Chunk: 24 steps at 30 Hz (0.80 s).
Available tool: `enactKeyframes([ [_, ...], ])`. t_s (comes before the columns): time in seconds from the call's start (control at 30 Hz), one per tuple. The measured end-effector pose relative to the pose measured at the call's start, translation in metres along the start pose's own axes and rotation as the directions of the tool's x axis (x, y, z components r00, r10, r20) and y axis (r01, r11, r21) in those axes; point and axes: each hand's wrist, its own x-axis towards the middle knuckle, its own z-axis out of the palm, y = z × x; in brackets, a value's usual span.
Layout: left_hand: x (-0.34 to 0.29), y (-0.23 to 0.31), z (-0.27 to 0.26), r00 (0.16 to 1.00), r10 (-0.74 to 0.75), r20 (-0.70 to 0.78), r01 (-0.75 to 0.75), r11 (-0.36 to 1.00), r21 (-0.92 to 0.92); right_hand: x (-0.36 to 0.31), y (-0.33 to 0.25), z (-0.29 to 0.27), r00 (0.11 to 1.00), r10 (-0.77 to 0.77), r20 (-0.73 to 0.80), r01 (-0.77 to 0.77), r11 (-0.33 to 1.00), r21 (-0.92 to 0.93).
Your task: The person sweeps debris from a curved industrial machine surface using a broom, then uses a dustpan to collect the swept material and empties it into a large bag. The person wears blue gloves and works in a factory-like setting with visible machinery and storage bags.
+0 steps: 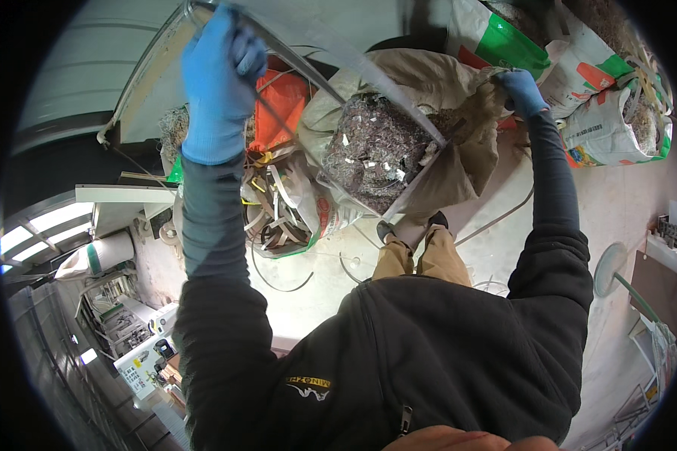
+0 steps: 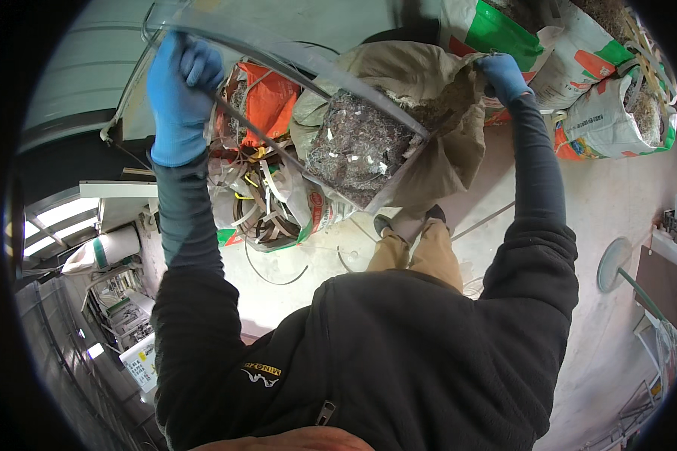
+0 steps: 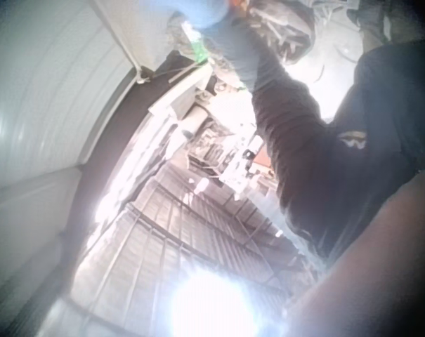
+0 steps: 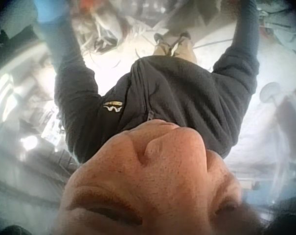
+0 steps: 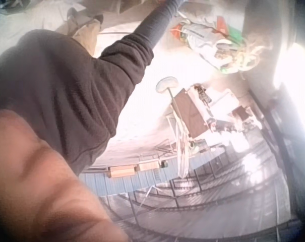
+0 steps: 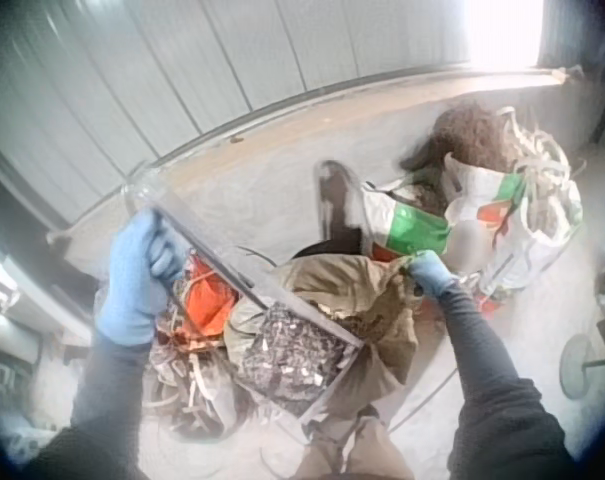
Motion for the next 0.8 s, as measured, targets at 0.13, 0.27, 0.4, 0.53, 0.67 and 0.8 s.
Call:
enactKeyframes([
  [0.13, 0.059, -0.005, 0.034, 0.994, -0.112, 0.012, 0.11, 0.986, 0.124, 0.015, -0.001, 0.013, 0.986, 0.162, -0.048, -0.138, 0.935, 0.326],
  [0.27, 0.116, -0.011, 0.072, 0.978, -0.196, 0.077, 0.186, 0.975, 0.119, 0.004, -0.012, 0.002, 0.997, 0.0, -0.071, -0.004, 0.999, -0.053],
  [0.4, 0.147, -0.026, 0.105, 0.949, -0.241, 0.204, 0.239, 0.97, 0.031, -0.007, -0.03, -0.015, 0.896, 0.441, 0.053, -0.277, 0.462, 0.843],
  [0.53, 0.16, -0.034, 0.125, 0.947, -0.249, 0.204, 0.253, 0.967, 0.005, -0.01, -0.04, -0.02, 0.83, 0.555, 0.052, -0.314, 0.389, 0.866],
  [0.67, 0.173, -0.031, 0.132, 0.931, -0.258, 0.258, 0.284, 0.956, -0.069, -0.005, -0.045, -0.014, 0.815, 0.578, 0.027, -0.311, 0.398, 0.863],
  [0.8, 0.192, -0.027, 0.137, 0.982, -0.185, 0.044, 0.181, 0.981, 0.073, 0.005, -0.046, -0.013, 0.829, 0.558, 0.02, -0.328, 0.458, 0.826],
])
